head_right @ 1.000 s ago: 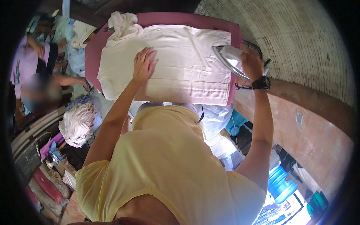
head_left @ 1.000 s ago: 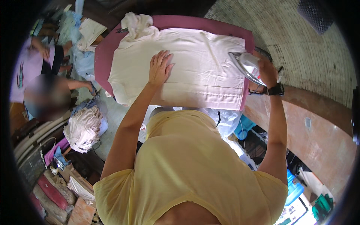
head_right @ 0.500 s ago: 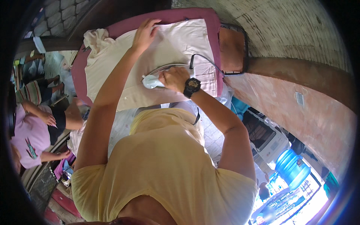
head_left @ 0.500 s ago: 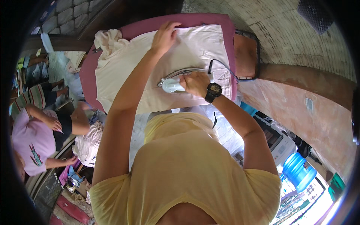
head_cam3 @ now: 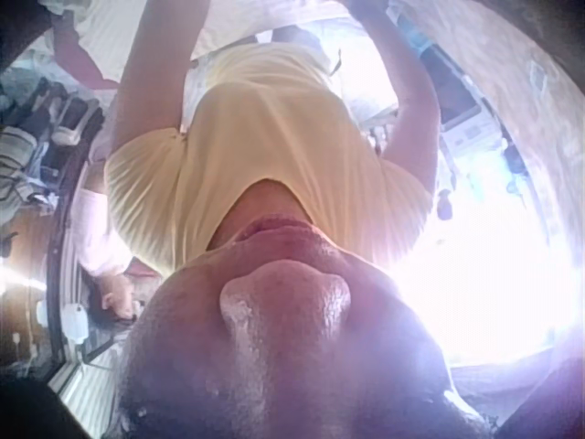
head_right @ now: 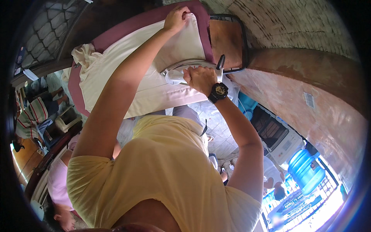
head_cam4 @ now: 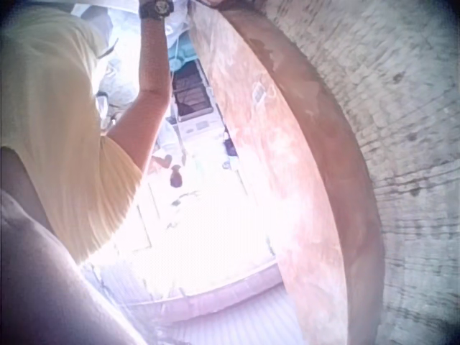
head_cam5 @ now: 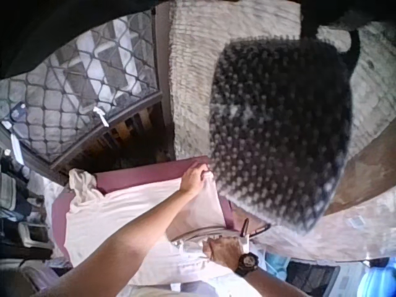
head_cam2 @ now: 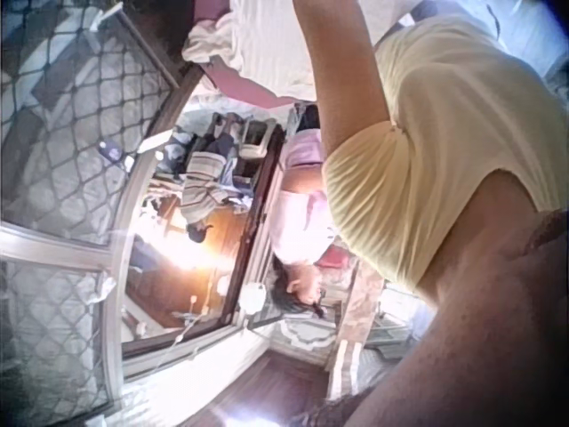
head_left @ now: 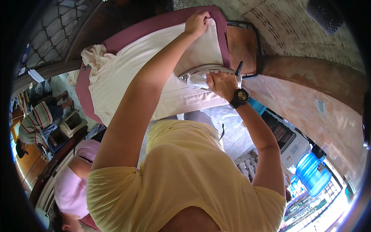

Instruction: The person irons a light-colored shirt on an ironing board using an iron, smoothing the fabric with their hands and pressing the iron over different sections of the garment.

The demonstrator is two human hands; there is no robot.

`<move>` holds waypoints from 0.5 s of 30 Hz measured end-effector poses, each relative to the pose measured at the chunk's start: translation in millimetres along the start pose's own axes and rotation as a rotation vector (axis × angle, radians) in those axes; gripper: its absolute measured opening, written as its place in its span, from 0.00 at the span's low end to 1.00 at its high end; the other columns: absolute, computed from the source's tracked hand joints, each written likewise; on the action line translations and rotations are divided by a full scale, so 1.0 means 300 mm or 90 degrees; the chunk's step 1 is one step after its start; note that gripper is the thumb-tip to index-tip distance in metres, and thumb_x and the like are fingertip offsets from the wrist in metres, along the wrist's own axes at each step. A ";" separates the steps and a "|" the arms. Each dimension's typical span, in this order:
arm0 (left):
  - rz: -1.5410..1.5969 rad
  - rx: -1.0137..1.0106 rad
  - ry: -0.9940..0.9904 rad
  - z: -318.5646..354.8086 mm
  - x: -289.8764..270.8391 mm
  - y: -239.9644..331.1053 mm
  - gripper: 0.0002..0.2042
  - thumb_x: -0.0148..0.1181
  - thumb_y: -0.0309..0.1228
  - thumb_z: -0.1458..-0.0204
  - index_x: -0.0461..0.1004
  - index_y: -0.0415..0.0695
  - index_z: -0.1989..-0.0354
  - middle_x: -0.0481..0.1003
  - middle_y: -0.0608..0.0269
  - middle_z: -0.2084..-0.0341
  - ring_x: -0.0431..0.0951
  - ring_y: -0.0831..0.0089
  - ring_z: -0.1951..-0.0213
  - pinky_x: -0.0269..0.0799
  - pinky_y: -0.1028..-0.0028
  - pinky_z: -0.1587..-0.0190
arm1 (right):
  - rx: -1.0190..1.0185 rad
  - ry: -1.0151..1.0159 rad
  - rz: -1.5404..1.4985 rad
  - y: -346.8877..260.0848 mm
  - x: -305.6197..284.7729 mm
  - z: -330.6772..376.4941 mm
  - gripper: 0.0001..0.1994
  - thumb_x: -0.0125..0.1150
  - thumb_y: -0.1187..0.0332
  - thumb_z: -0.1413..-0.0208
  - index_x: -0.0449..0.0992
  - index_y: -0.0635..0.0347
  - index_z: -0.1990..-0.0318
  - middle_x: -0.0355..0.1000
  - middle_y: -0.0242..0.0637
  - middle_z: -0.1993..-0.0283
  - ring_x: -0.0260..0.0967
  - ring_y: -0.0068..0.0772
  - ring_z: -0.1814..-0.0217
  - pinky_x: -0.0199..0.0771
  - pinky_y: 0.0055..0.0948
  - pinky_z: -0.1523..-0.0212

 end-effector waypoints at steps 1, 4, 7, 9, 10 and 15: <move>0.002 0.001 -0.007 -0.007 0.012 0.001 0.07 0.57 0.24 0.53 0.76 0.47 0.65 0.76 0.59 0.67 0.78 0.57 0.64 0.74 0.60 0.62 | 0.024 0.004 -0.008 0.009 -0.009 -0.007 0.22 0.52 0.48 0.42 0.76 0.56 0.78 0.72 0.43 0.83 0.73 0.46 0.82 0.73 0.43 0.80; 0.074 -0.031 -0.049 -0.020 0.048 -0.030 0.07 0.59 0.21 0.52 0.76 0.44 0.64 0.77 0.62 0.68 0.79 0.69 0.65 0.75 0.70 0.63 | 0.087 0.024 -0.029 -0.015 -0.025 -0.049 0.32 0.53 0.33 0.49 0.76 0.58 0.76 0.73 0.43 0.83 0.74 0.49 0.80 0.75 0.45 0.78; 0.292 -0.040 -0.075 -0.043 0.042 -0.118 0.08 0.60 0.22 0.48 0.77 0.43 0.59 0.80 0.65 0.63 0.79 0.76 0.61 0.75 0.76 0.58 | 0.169 -0.019 -0.017 -0.029 0.011 -0.137 0.36 0.52 0.28 0.52 0.76 0.60 0.75 0.74 0.46 0.81 0.75 0.50 0.77 0.76 0.46 0.75; 0.458 -0.140 -0.039 -0.064 -0.047 -0.153 0.07 0.60 0.23 0.45 0.76 0.39 0.58 0.79 0.60 0.64 0.80 0.73 0.64 0.77 0.75 0.58 | 0.241 -0.022 -0.040 -0.010 0.002 -0.207 0.37 0.52 0.30 0.51 0.77 0.64 0.72 0.75 0.51 0.76 0.76 0.53 0.73 0.76 0.47 0.72; 0.468 -0.127 -0.011 -0.071 -0.121 -0.313 0.12 0.59 0.30 0.43 0.73 0.44 0.52 0.78 0.59 0.59 0.80 0.67 0.60 0.77 0.68 0.55 | 0.252 -0.014 -0.068 -0.030 0.007 -0.260 0.37 0.53 0.31 0.51 0.77 0.65 0.71 0.75 0.54 0.75 0.76 0.56 0.70 0.76 0.48 0.70; 0.248 -0.122 0.155 0.052 -0.528 -0.419 0.10 0.62 0.27 0.45 0.75 0.40 0.56 0.79 0.57 0.63 0.80 0.69 0.64 0.78 0.73 0.59 | 0.327 0.004 -0.149 0.007 0.051 -0.428 0.38 0.53 0.31 0.50 0.79 0.67 0.67 0.75 0.60 0.70 0.76 0.60 0.63 0.76 0.50 0.63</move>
Point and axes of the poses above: each hand's wrist, its own z-axis away from the middle knuckle, its own x-axis out of the palm, y = z × x, the point moved 10 cm from there along -z, towards the middle knuckle
